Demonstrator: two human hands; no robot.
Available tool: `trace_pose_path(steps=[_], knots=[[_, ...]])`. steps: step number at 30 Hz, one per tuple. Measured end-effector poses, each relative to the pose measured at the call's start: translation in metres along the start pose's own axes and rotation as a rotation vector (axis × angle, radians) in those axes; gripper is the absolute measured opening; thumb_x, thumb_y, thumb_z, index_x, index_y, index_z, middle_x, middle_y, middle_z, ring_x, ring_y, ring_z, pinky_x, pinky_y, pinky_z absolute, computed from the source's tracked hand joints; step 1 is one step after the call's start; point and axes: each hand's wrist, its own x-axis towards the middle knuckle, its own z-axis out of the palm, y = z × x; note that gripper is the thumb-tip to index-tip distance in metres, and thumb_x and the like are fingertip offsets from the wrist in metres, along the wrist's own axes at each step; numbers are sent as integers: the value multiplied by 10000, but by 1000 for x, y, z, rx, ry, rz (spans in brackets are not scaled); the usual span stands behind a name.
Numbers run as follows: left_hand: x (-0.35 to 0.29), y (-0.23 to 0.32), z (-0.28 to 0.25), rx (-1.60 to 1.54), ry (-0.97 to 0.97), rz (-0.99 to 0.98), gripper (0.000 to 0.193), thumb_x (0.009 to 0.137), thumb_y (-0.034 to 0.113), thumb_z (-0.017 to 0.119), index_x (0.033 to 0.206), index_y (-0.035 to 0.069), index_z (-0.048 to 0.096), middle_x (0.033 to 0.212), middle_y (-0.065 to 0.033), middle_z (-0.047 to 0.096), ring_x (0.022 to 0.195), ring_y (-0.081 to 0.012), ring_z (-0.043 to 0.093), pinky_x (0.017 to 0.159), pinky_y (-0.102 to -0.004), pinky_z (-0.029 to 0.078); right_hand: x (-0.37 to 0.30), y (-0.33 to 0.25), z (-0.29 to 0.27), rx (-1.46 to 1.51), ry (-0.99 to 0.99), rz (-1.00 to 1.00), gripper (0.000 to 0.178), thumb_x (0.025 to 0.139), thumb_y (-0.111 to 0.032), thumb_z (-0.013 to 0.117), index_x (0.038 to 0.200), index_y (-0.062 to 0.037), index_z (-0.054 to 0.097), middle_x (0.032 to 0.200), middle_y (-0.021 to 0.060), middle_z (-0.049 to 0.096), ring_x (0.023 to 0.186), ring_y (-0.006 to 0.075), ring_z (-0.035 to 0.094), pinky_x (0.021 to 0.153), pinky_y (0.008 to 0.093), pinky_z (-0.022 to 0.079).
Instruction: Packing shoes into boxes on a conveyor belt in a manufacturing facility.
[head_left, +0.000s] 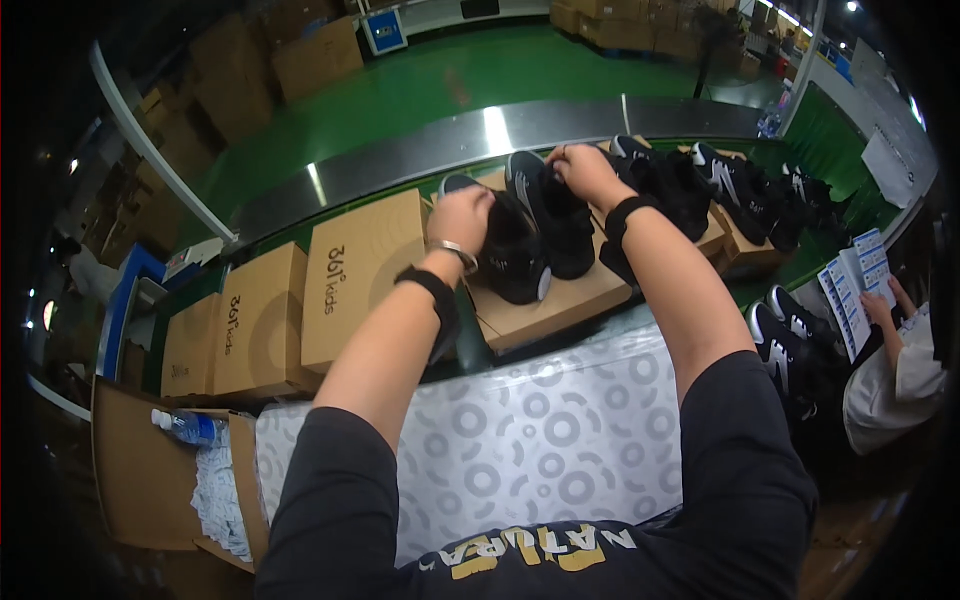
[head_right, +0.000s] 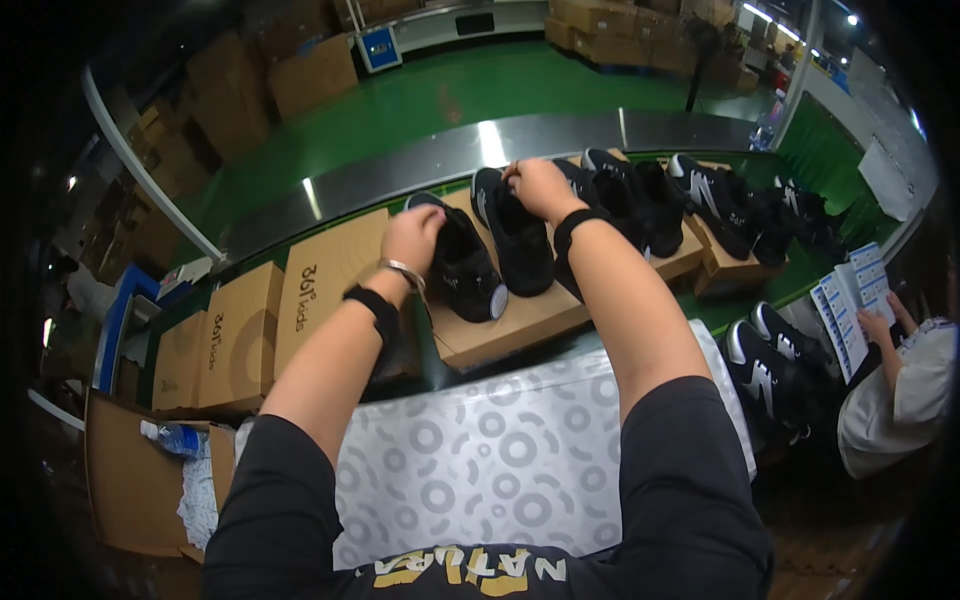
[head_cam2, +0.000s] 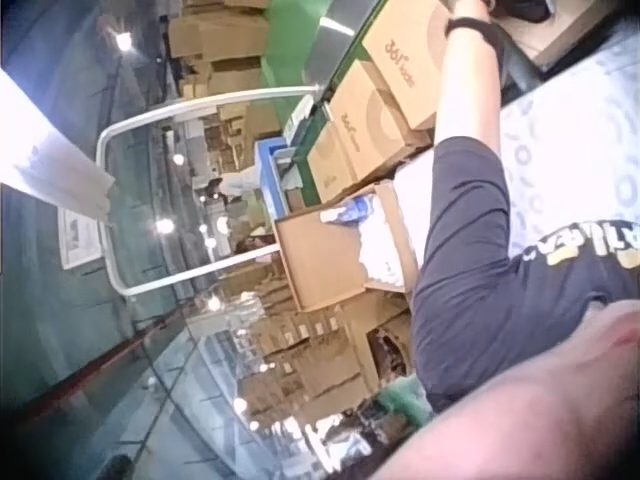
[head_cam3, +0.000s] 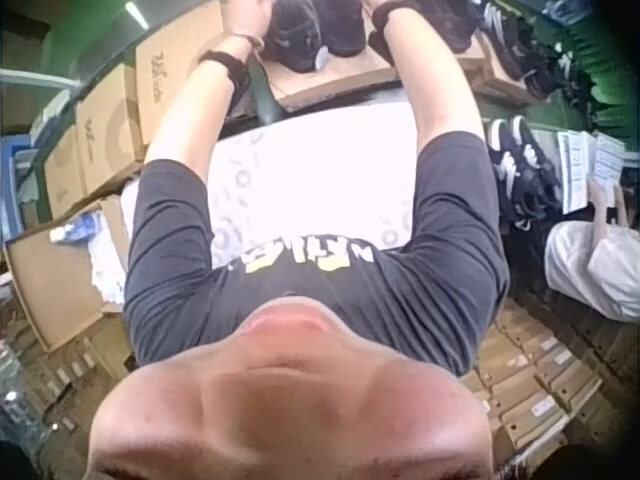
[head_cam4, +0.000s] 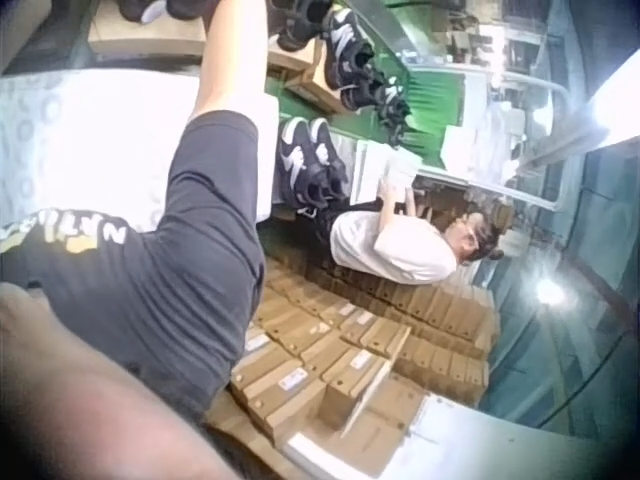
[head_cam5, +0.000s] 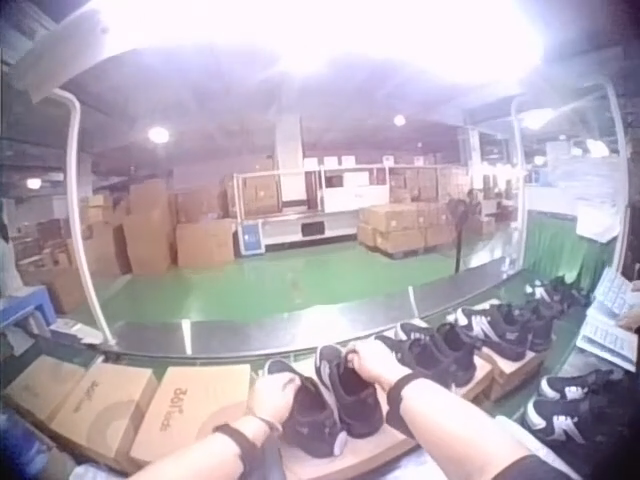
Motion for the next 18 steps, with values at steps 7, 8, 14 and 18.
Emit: trace_pose_path(steps=[7,8,14,18], knots=[[2,-33,-16,-323,-170,-263,264,817,171,568,1007,-12,574,866,-117,615,745,-177,554,675,-286,433,-17,-53,4,-380,-20,-110,192,745,-117,572,913,-54,640,805,114,610,796,248,582,717,336,447],[-19,-33,-24,-354,-75,-186,324,810,159,576,1086,-6,538,939,-136,600,801,-190,548,715,-290,434,-33,-82,3,-662,100,-263,215,716,-146,601,916,-89,653,852,114,607,880,271,572,762,360,438],[-155,21,-102,-212,-625,-176,397,757,157,602,1125,42,509,1011,-155,561,971,-297,521,828,-355,414,-83,-104,23,-540,-260,-419,361,699,-33,536,1045,-124,586,814,90,614,835,281,576,838,371,370],[-209,28,-132,10,-116,-13,745,714,279,683,1287,-7,302,1218,-233,407,1124,-358,400,942,-380,336,-96,-173,10,-7,-15,-390,252,729,-138,602,969,-59,605,824,135,634,740,286,608,643,331,461]])
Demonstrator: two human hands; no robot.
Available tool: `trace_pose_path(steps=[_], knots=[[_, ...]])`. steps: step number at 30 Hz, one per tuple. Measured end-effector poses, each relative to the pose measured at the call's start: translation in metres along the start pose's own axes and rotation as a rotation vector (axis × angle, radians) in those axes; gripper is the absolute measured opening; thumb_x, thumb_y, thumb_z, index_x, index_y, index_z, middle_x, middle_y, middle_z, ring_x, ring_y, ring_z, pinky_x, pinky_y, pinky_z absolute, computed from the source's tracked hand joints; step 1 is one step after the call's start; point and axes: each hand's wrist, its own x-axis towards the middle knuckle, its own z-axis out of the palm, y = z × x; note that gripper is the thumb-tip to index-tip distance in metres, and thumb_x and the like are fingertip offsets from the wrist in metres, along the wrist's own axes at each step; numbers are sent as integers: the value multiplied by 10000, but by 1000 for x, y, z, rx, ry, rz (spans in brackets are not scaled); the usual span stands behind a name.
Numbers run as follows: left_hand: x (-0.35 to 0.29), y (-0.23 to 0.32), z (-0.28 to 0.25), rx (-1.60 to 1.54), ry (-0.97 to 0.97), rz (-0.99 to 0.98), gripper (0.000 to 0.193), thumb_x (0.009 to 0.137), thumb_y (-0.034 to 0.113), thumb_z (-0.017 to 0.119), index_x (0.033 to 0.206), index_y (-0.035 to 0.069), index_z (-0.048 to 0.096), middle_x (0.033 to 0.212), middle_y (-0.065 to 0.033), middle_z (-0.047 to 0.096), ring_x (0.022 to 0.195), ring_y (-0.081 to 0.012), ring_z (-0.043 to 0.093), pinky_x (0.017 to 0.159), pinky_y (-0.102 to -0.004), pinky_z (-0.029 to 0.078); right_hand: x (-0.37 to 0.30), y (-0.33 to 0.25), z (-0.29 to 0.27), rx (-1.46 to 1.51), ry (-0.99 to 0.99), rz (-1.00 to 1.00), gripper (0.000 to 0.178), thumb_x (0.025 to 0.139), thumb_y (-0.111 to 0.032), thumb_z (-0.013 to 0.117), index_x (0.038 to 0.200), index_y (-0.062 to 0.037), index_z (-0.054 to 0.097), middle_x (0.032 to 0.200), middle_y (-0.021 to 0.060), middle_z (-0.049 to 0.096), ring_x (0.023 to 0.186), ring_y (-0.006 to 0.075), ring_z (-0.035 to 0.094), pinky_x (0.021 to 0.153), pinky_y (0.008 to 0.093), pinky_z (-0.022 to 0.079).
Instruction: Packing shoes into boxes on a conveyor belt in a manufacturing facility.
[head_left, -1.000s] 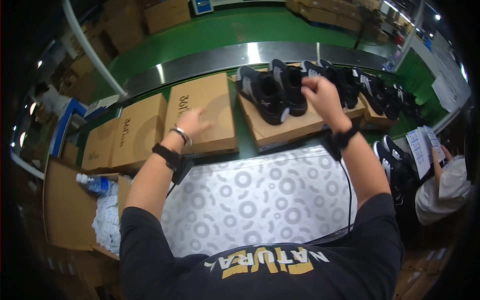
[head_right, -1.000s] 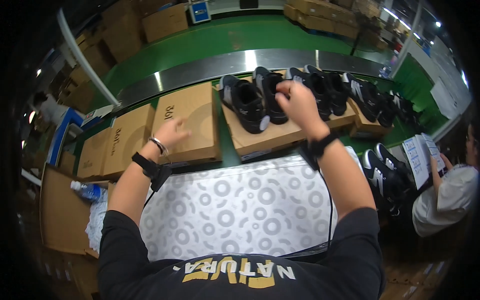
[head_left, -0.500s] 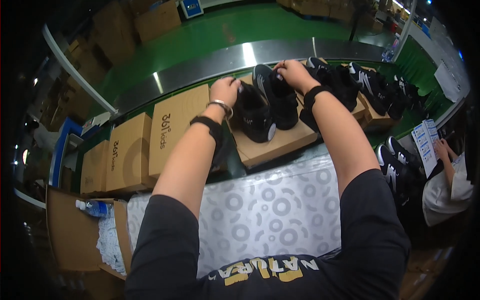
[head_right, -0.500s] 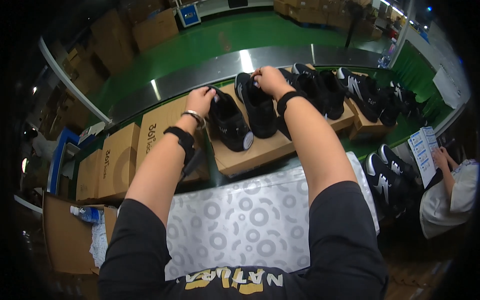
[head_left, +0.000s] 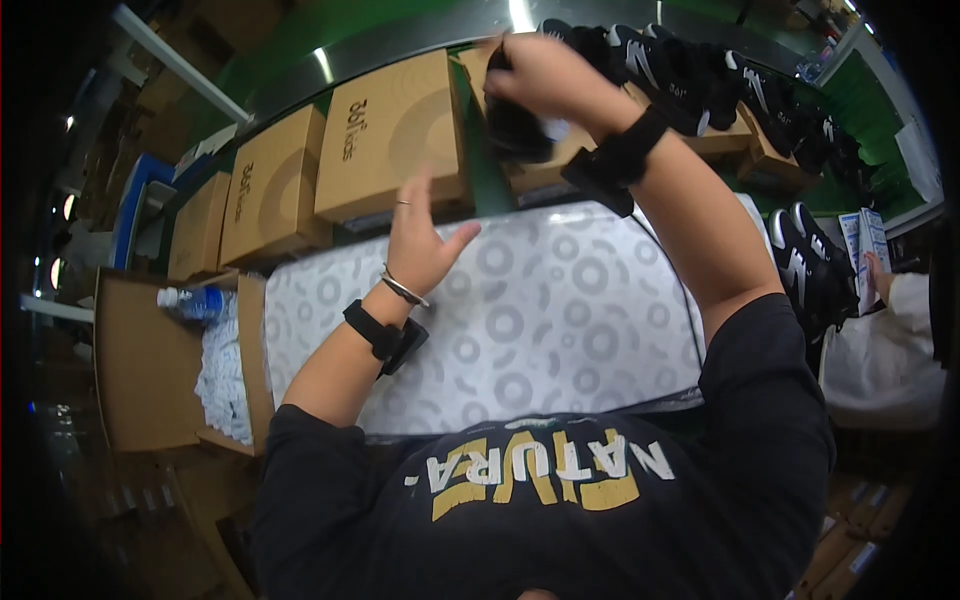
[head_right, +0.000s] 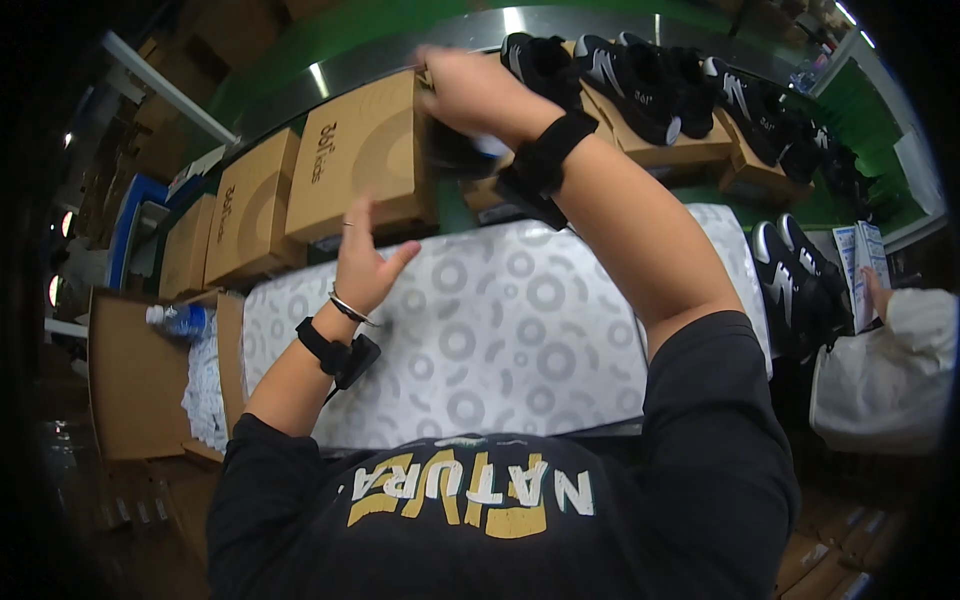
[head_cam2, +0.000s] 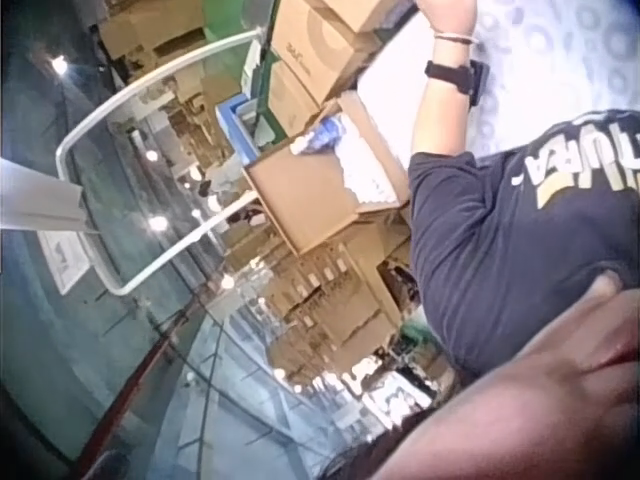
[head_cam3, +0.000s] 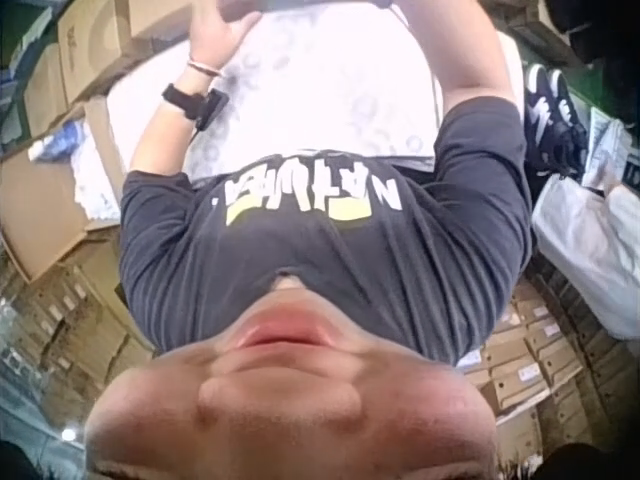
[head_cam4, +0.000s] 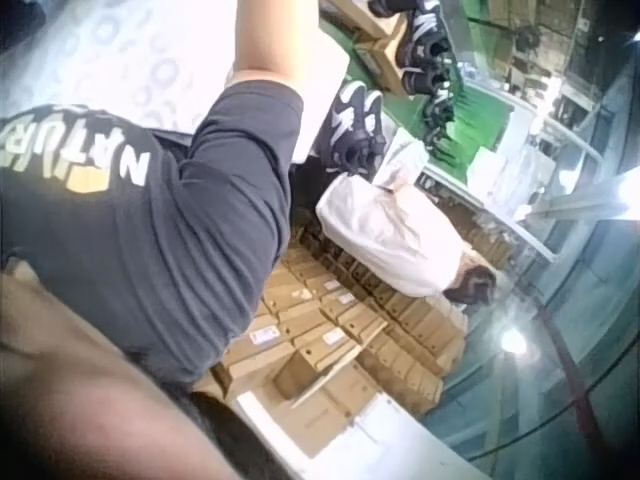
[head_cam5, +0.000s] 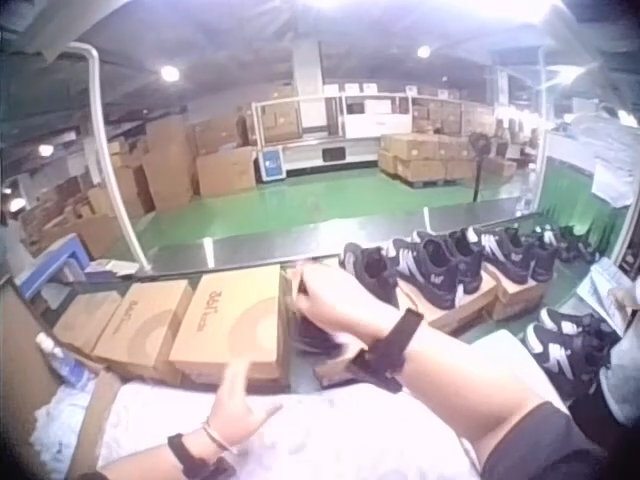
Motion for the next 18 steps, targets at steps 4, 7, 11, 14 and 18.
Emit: trace_pose_path(steps=[4,7,11,14,18], knots=[[-39,23,-23,-1305,109,-311,786,802,581,463,1320,24,267,1212,-147,452,1085,-249,476,937,-365,375,-11,-113,-14,683,-157,82,436,776,-283,625,1017,72,549,839,153,626,723,162,589,662,263,465],[-59,49,-45,-1343,8,-739,618,865,543,365,1252,63,396,1100,-96,544,935,-179,564,800,-310,463,-53,-88,42,667,-80,257,402,782,-232,622,1061,48,553,920,113,610,780,115,559,709,226,445],[-122,-24,-109,-105,-401,-753,686,778,492,547,1276,56,368,1159,-182,502,975,-267,536,775,-341,447,-99,-59,98,860,-200,565,384,767,-194,635,1069,31,560,962,97,600,833,121,547,751,230,432],[-176,-53,-127,521,-216,-1029,755,751,530,542,1314,75,324,1291,-213,367,1134,-337,409,904,-415,347,-125,-43,115,716,-139,458,369,775,-170,628,1078,28,556,995,85,596,883,137,536,808,238,410],[-232,-78,-113,791,-179,-1232,833,759,612,452,1372,106,200,1413,-228,131,1296,-416,100,1032,-518,70,-152,-35,125,739,-75,467,352,802,-136,586,1116,15,540,1083,96,564,990,155,525,862,261,399]])
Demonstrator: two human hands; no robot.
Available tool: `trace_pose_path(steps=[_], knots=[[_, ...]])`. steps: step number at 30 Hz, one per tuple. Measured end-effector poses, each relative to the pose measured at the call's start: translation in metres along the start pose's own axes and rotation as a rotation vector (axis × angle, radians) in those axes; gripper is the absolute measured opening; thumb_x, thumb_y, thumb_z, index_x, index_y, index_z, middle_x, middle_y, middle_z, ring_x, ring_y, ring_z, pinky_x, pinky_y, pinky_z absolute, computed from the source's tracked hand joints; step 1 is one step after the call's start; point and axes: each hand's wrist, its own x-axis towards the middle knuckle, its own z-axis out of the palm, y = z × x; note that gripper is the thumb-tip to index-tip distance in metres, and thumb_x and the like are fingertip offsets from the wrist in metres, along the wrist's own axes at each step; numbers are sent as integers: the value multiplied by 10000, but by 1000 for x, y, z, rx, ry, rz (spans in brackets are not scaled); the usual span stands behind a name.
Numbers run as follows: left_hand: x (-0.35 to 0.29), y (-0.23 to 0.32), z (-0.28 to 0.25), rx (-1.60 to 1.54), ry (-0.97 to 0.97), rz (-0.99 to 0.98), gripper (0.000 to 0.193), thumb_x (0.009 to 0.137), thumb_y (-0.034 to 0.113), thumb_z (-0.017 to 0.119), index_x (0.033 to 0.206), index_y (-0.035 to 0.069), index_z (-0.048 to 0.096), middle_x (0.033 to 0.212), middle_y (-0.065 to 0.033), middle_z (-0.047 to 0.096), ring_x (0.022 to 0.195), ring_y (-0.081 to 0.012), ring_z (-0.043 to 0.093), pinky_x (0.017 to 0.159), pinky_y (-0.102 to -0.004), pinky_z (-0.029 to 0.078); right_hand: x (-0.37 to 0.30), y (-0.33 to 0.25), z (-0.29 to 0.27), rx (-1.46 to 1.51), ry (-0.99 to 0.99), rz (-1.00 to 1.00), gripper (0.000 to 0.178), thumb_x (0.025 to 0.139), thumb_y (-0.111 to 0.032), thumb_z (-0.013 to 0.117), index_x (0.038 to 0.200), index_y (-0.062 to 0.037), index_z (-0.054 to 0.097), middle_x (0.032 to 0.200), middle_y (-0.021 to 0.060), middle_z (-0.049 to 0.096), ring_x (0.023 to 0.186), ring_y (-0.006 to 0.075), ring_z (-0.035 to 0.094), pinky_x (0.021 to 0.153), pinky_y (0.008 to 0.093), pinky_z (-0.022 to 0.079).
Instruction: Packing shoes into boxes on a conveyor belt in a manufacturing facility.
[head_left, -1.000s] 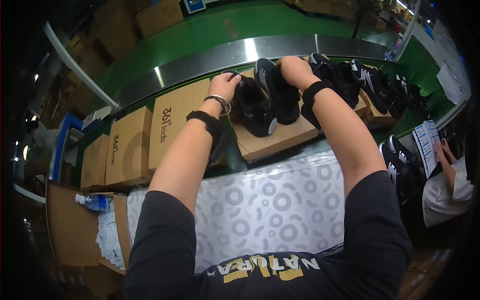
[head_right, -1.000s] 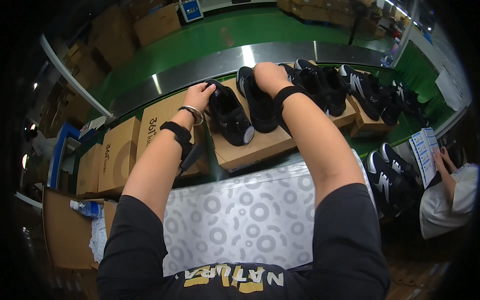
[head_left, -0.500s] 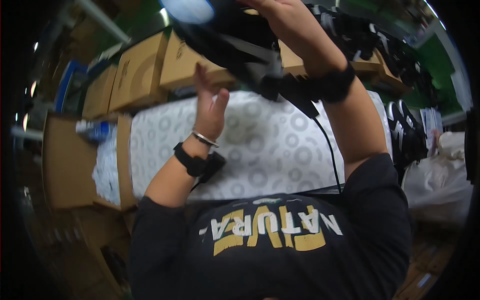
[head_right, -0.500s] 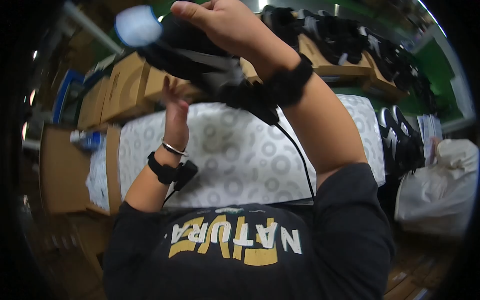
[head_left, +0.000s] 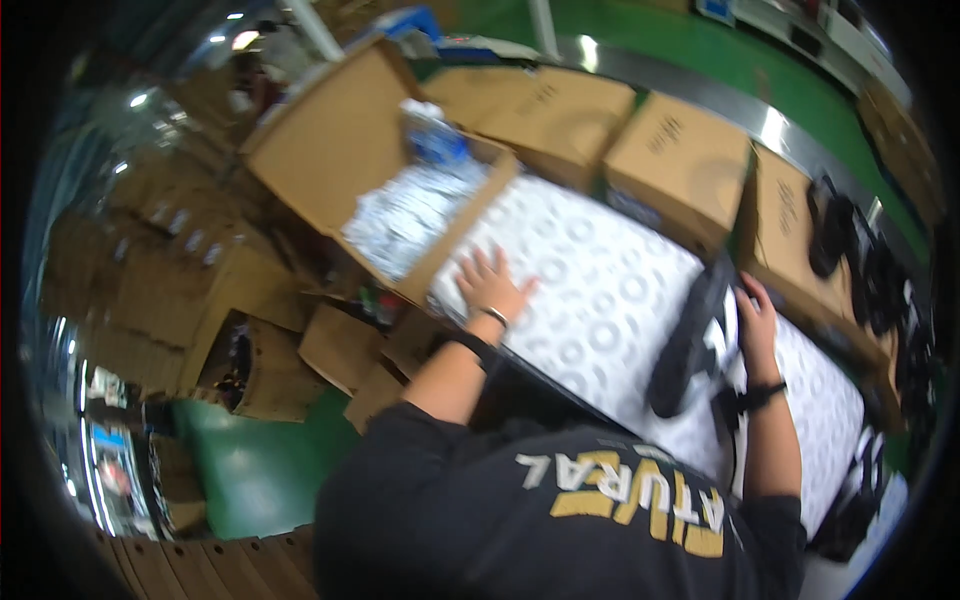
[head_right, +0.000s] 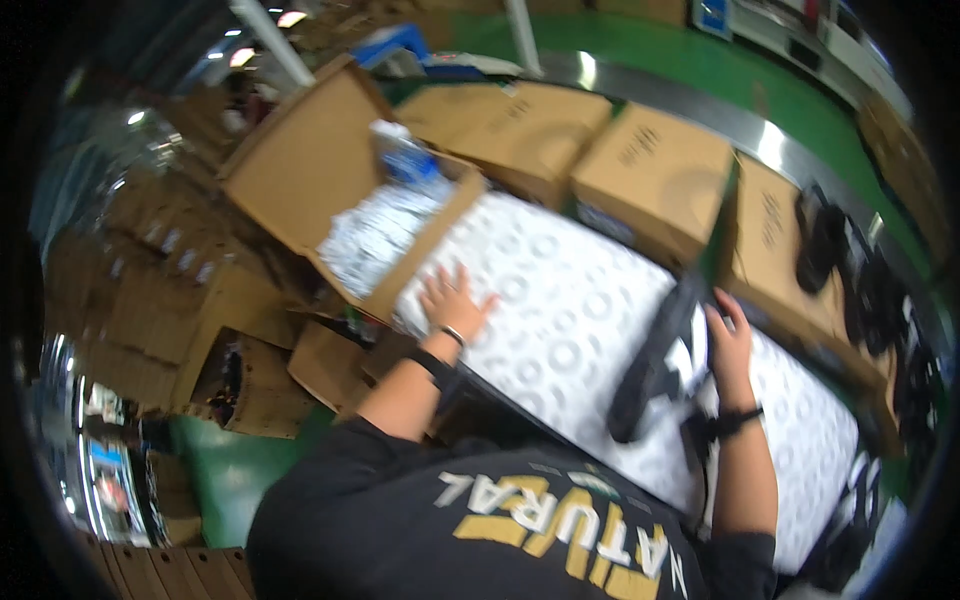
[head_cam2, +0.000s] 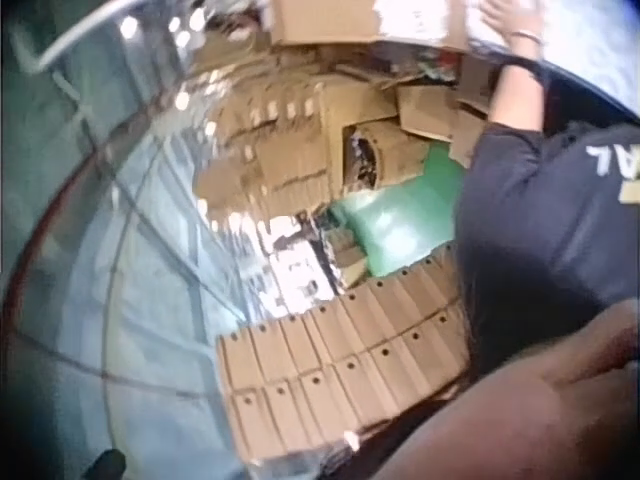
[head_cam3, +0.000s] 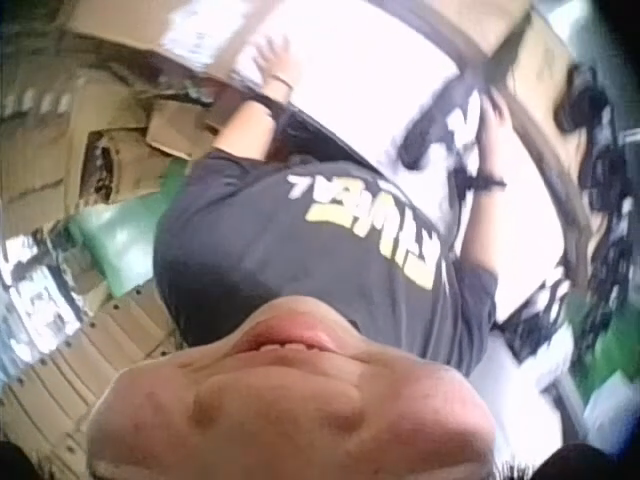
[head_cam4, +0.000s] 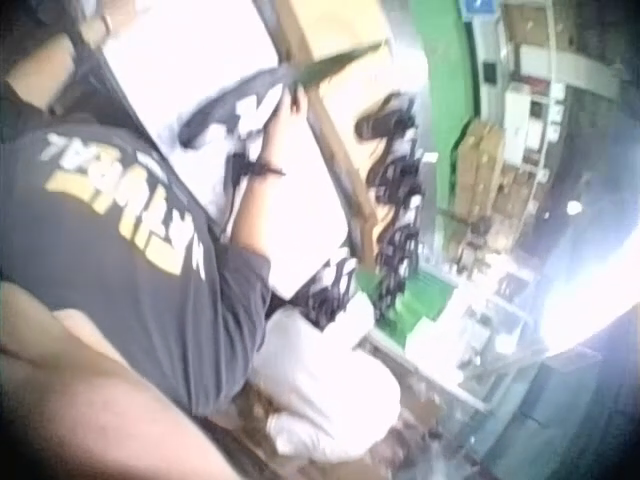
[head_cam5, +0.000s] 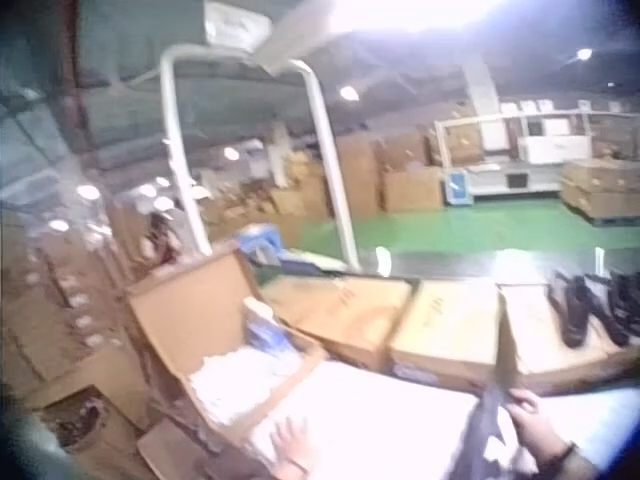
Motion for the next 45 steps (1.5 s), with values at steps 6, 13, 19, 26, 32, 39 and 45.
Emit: trace_pose_path(steps=[6,13,19,26,32,39,45], knots=[[-16,1,-14,-122,79,39,787,775,573,454,1353,77,255,1394,-238,189,1288,-425,114,1021,-524,57,-3,33,-22,-33,-50,-68,359,845,-150,544,1153,22,478,1092,116,538,920,195,551,823,298,421],[-12,3,-23,-146,24,25,786,783,562,453,1355,68,237,1402,-243,153,1296,-417,94,1027,-517,67,33,19,-83,-763,-450,266,560,705,-267,663,1137,45,489,1040,200,580,966,300,564,850,323,417],[-13,-1,-25,-119,63,30,778,787,563,443,1355,74,237,1397,-231,187,1298,-403,118,1035,-502,69,32,33,-84,-710,-437,328,543,681,-253,688,1108,23,497,1042,194,577,978,292,556,857,338,410],[-15,-5,-20,-123,70,24,760,793,556,439,1354,80,247,1400,-220,189,1300,-392,116,1036,-497,72,20,28,-75,-951,-253,165,508,677,-265,692,1084,-19,512,1015,200,563,977,341,532,853,374,413],[-17,-6,-17,-108,63,16,732,813,531,425,1351,68,247,1398,-217,194,1292,-405,127,1034,-506,85,-14,-17,-36,11,50,489,367,843,-268,555,1124,-41,490,714,10,524,591,62,457,527,203,373],[-15,1,-19,-97,42,13,691,832,493,414,1346,55,265,1402,-178,221,1284,-410,141,1031,-508,93,-32,-7,9,-48,131,176,380,831,-145,562,1170,-18,450,672,-15,482,575,52,405,501,197,331],[-21,3,-23,-58,28,71,621,849,441,413,1321,51,307,1356,-167,308,1237,-398,244,1005,-516,161,-43,-1,7,75,173,156,345,847,-111,533,1167,-17,443,659,-11,508,546,36,410,489,185,319]])
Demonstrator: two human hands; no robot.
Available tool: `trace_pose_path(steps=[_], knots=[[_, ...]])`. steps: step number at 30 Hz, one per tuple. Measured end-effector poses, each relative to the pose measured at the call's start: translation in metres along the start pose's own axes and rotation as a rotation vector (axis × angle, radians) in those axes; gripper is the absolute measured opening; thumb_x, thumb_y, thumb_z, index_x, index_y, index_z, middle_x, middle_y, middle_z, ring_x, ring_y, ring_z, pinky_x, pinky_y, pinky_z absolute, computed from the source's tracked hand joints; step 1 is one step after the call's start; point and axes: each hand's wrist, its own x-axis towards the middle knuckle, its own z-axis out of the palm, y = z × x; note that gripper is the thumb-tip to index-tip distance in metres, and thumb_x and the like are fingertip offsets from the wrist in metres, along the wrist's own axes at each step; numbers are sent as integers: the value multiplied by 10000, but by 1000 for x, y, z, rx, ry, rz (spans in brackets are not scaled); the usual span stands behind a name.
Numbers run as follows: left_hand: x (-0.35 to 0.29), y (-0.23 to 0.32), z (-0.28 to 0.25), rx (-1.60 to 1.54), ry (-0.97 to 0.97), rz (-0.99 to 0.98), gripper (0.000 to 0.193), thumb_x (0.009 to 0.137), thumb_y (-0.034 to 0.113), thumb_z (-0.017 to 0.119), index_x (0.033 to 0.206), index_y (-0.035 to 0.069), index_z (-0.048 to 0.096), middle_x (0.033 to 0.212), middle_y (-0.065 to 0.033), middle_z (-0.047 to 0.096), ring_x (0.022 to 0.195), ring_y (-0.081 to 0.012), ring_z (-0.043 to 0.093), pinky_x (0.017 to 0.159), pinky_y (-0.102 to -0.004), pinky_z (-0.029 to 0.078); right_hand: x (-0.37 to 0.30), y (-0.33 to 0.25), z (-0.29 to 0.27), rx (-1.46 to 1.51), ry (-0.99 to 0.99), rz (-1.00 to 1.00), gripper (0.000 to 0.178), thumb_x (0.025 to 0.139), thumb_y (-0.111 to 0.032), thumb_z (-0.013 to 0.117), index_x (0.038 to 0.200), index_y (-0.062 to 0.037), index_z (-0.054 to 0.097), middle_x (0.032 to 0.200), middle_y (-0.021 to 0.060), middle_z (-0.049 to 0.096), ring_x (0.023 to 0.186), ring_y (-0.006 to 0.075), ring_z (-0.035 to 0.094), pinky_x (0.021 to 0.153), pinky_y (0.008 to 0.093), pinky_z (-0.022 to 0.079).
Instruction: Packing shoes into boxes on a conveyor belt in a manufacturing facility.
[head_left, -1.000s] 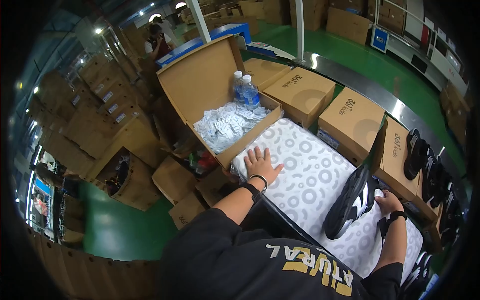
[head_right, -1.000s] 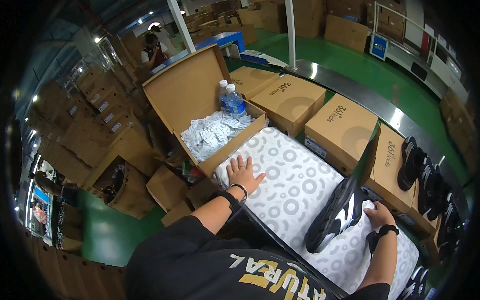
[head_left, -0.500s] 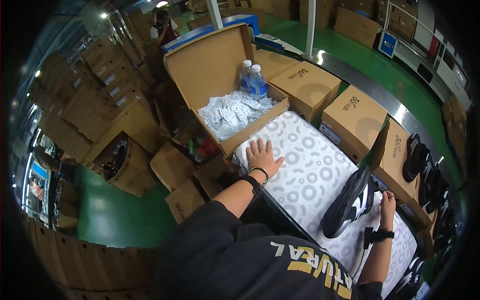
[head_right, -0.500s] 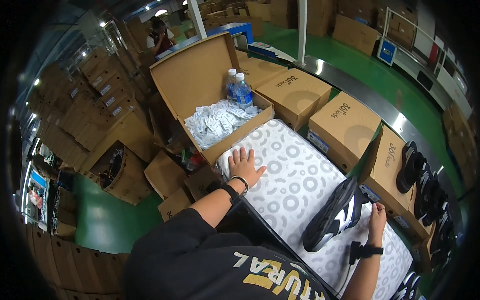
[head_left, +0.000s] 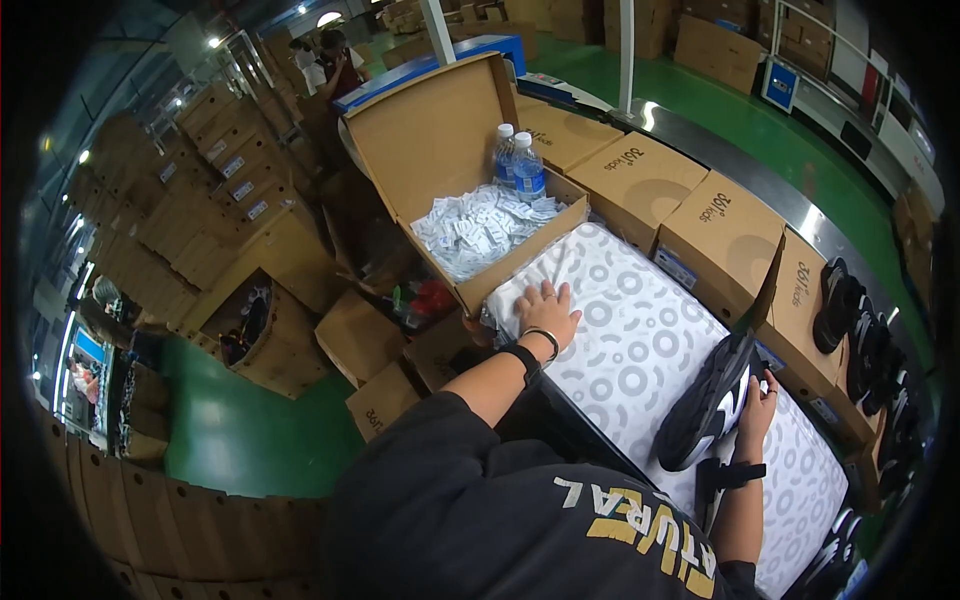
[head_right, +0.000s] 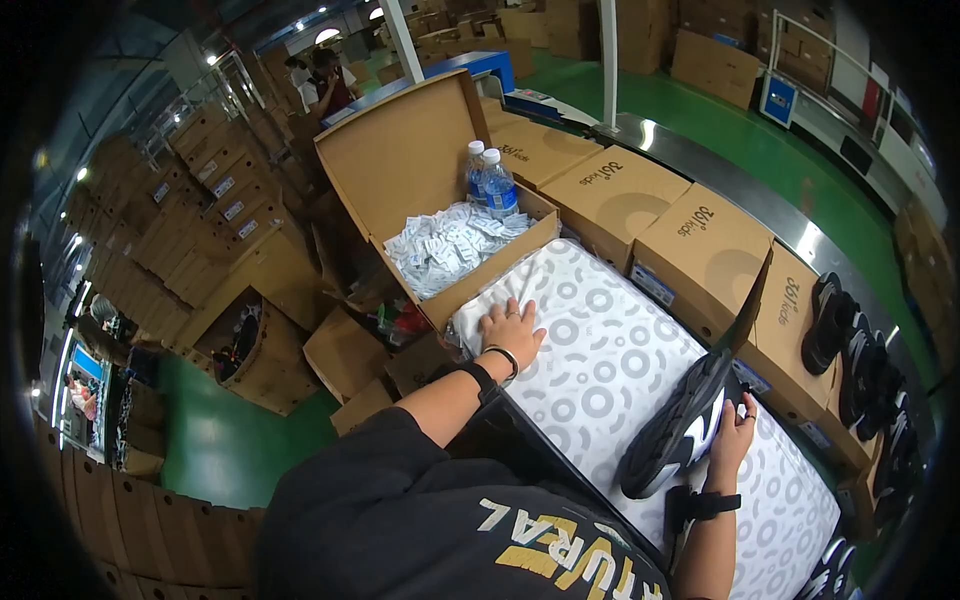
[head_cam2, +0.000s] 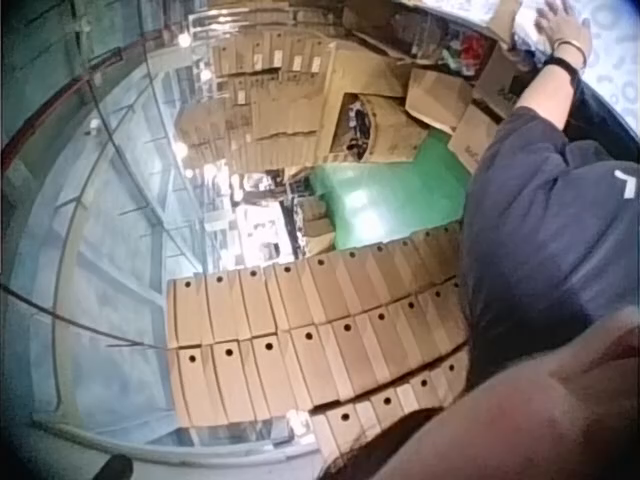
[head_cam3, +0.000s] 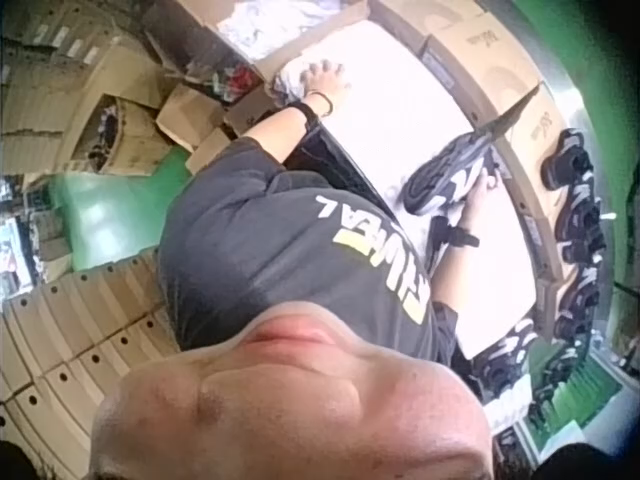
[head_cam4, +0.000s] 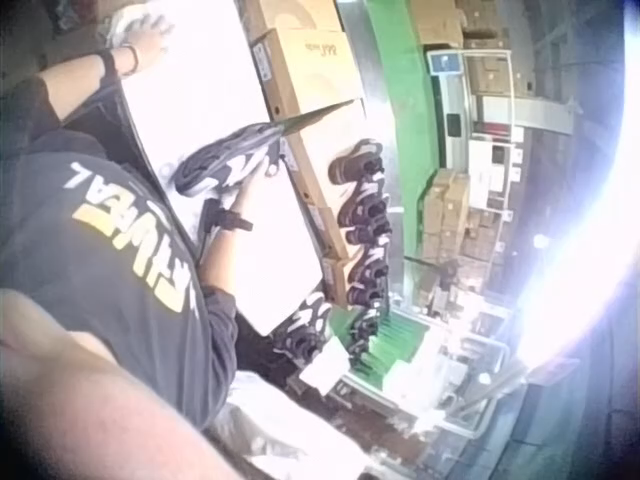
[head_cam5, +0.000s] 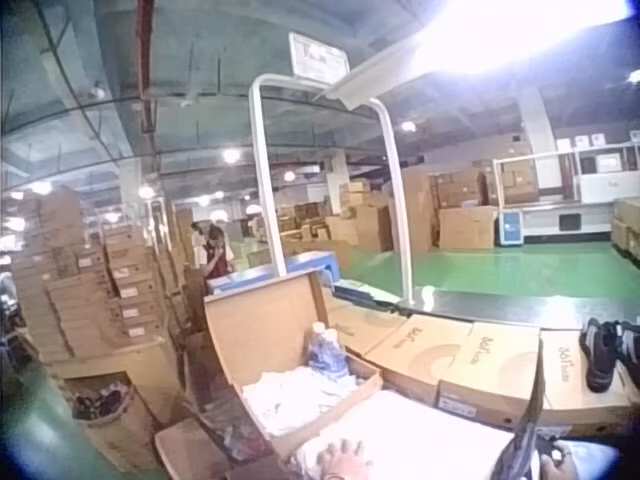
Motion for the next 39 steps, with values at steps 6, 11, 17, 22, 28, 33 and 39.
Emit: trace_pose_path(steps=[6,11,17,22,28,33,39], knots=[[61,-11,-26,-369,-87,494,548,788,384,592,1196,38,475,1233,-163,448,1152,-288,418,973,-345,330,-1,-28,-19,-610,73,-420,511,755,-240,652,1161,12,471,1109,211,505,1004,306,491,841,360,407],[15,119,-179,-415,-280,1285,562,804,303,558,1209,-58,413,1203,-181,438,1110,-268,440,934,-339,342,6,-178,-3,180,-355,59,722,719,-374,683,1224,34,368,885,83,579,754,148,546,638,229,414],[-78,205,-177,-488,-218,1776,641,763,401,601,1272,76,387,1251,-217,414,1105,-359,451,927,-370,372,26,-160,-83,236,-374,20,280,688,-30,528,957,39,554,851,75,598,750,150,590,695,268,474],[-48,226,-95,-73,-133,1569,609,738,458,565,1256,164,442,1298,-202,385,1199,-395,340,969,-493,263,-25,-21,-153,-466,231,516,590,700,-26,572,1243,56,354,793,105,594,627,138,570,461,264,440],[-56,238,-56,153,-192,1457,589,737,533,508,1251,249,455,1377,-133,305,1291,-374,180,1037,-517,83,86,-46,-138,-638,229,-173,752,629,-104,675,1283,17,323,987,267,557,950,359,548,827,355,436],[-54,224,-50,95,-182,1439,597,717,538,522,1244,265,457,1363,-153,320,1272,-405,204,1019,-554,103,179,-65,-74,-552,421,-128,957,588,-268,791,1324,5,243,1274,291,334,1176,345,387,969,343,332],[-56,229,-55,146,-246,1449,569,750,521,483,1259,269,441,1390,-117,288,1294,-362,190,1036,-523,91,185,-86,-92,-45,-58,-119,534,680,-255,720,1062,62,524,1075,185,544,1019,274,518,885,311,394]])
